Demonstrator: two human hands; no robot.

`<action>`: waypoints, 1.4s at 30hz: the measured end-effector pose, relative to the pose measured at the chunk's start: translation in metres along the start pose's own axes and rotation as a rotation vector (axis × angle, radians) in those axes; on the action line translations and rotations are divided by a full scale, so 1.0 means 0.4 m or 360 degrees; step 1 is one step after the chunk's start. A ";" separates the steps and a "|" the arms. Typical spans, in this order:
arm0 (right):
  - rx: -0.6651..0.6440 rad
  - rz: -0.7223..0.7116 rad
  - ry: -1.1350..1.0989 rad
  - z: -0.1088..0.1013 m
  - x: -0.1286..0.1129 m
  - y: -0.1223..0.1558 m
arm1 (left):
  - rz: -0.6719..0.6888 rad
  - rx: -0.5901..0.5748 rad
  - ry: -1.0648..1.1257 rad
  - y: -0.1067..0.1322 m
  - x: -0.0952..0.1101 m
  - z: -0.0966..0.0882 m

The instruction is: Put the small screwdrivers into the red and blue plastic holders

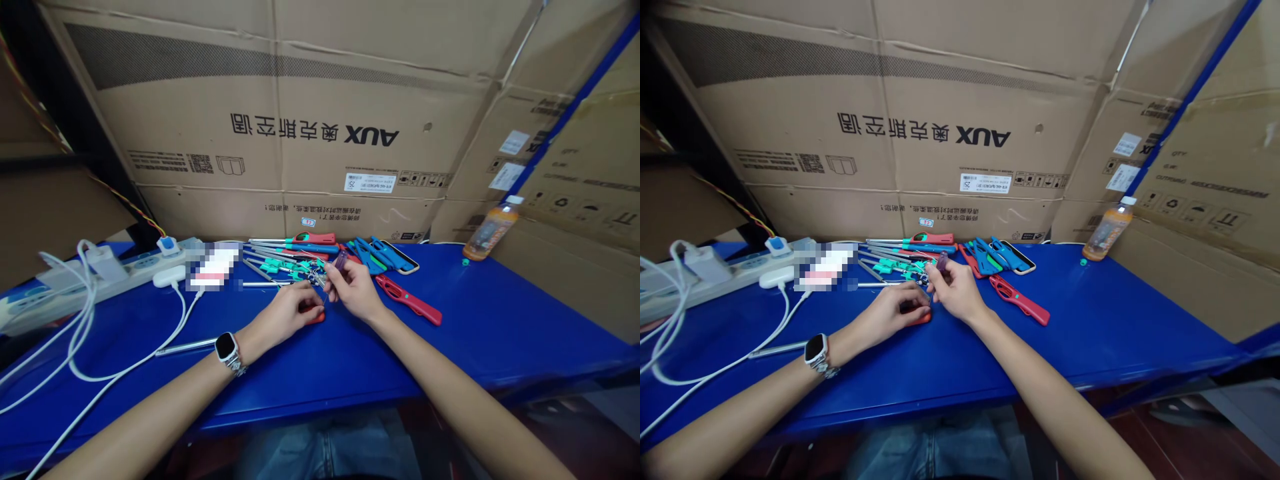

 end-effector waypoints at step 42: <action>-0.0145 -0.0145 0.0211 0.032 -0.037 0.020 | 0.0131 -0.0042 0.0009 0.006 0.002 -0.016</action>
Point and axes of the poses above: each hand's wrist, its own y-axis away from the middle knuckle, its own z-axis out of the palm, x = y × z, the point moved 8 cm from there along -y, towards the middle knuckle
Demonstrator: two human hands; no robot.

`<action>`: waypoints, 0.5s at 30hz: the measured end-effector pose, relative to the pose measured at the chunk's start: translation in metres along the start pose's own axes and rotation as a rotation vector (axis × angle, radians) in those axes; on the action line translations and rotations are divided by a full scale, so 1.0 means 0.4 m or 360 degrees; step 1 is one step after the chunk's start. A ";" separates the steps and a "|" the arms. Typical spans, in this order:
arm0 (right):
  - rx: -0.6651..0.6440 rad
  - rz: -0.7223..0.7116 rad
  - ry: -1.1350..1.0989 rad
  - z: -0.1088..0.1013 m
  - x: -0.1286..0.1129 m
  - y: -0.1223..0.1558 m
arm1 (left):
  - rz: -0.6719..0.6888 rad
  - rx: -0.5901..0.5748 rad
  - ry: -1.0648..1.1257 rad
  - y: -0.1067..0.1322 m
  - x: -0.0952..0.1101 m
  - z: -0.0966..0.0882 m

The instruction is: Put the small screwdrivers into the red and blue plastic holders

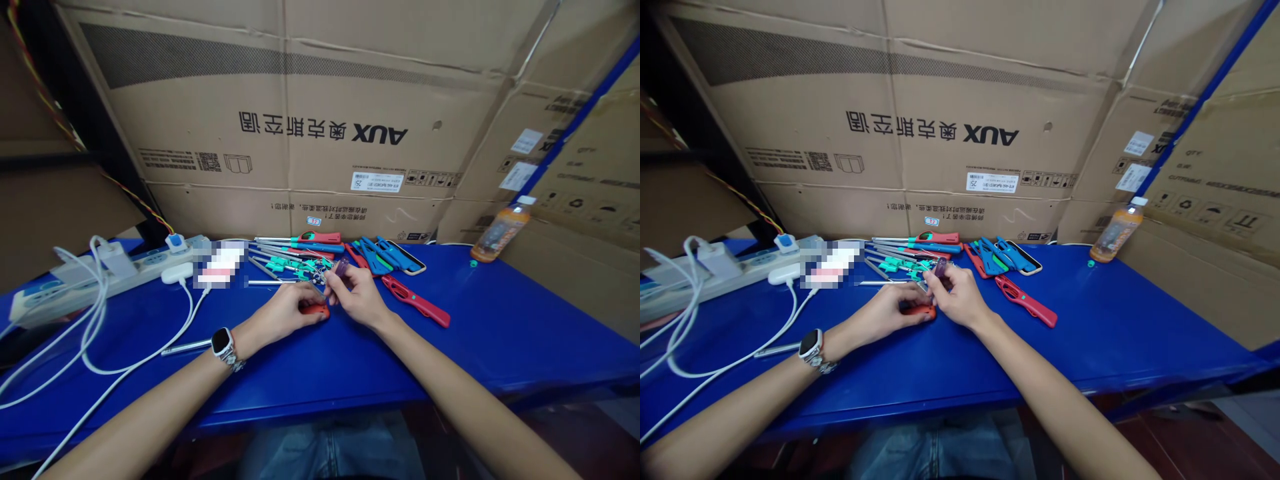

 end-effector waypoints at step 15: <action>0.0036 0.0022 0.0021 -0.004 0.003 -0.003 | -0.0008 -0.0007 0.0011 -0.001 0.012 -0.005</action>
Point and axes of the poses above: each hand's wrist, its own y-axis away from the middle knuckle, its own z-axis out of the palm, x = y × z, the point moved 8 cm from there along -y, towards the middle knuckle
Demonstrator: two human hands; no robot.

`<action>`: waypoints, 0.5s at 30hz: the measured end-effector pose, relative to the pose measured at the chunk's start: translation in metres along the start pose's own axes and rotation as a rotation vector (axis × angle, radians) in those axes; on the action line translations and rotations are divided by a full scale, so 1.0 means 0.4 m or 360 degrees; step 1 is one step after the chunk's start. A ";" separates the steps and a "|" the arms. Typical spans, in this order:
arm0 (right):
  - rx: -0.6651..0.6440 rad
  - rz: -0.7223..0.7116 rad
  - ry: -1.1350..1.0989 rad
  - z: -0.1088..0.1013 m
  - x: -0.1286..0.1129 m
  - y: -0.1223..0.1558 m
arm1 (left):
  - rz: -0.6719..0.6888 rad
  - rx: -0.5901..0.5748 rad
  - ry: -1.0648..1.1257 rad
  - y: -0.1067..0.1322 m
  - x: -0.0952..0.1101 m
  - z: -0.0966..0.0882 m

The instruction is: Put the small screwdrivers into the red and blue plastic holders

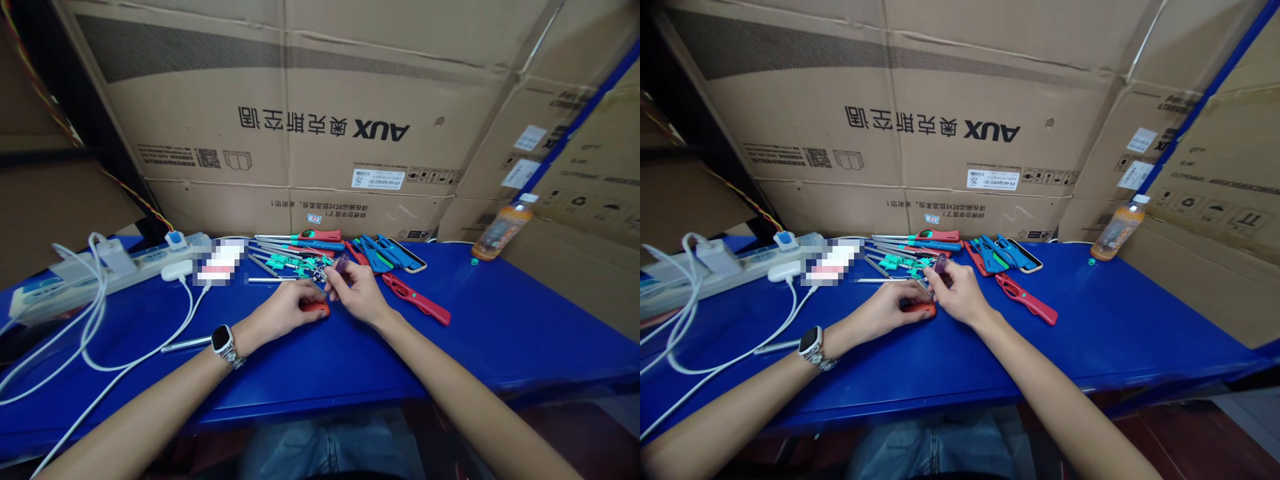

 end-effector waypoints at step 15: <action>-0.0013 0.0001 0.0135 0.002 0.005 -0.002 | -0.0041 -0.0014 0.0000 0.000 -0.002 0.000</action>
Point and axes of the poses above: each hand's wrist, its own y-axis away from the middle knuckle, its own z-axis out of the palm, x = y × z, the point moved 8 cm from there along -y, towards the middle knuckle
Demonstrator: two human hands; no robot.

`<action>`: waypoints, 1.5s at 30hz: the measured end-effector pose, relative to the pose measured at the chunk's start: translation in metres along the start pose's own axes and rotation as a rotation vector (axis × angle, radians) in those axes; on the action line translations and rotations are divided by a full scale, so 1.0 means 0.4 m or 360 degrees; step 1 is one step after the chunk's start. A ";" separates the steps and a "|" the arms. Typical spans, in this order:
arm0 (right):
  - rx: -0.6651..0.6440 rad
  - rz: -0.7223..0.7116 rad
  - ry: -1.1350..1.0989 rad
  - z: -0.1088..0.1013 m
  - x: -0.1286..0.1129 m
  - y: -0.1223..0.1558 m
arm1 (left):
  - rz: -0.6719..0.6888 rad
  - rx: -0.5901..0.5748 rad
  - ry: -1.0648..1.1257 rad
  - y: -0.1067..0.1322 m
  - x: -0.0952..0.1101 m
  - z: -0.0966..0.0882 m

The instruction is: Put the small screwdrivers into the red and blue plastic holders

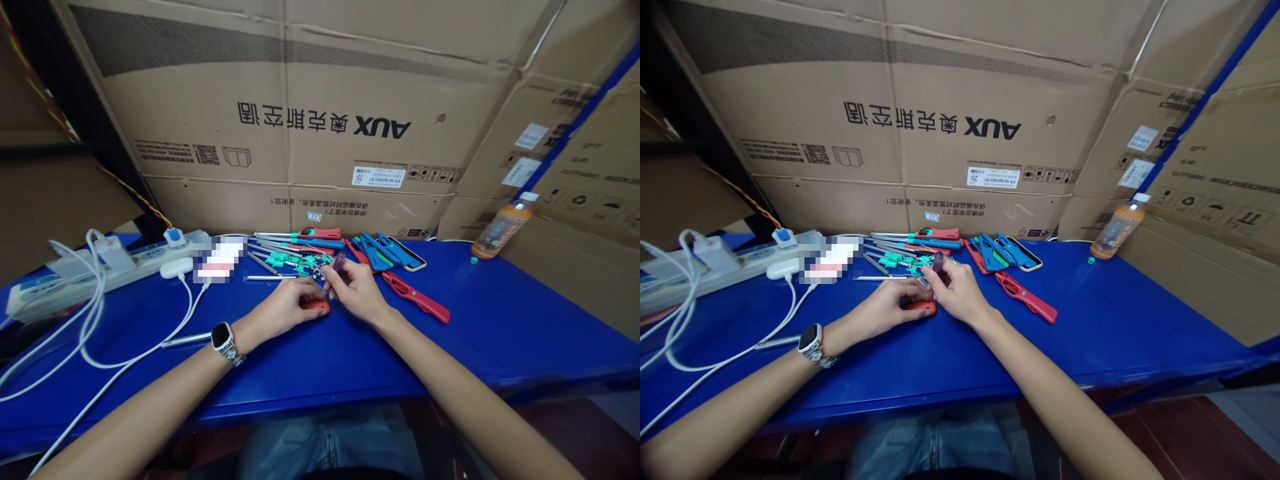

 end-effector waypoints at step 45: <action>0.0138 -0.0038 -0.0198 -0.026 -0.007 -0.027 | 0.0014 0.0844 0.0621 -0.081 0.078 -0.138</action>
Point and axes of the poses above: each hand's wrist, its own y-axis away from the middle knuckle, its own z-axis out of the palm, x = y × z, the point moved 8 cm from there along -y, towards the middle knuckle
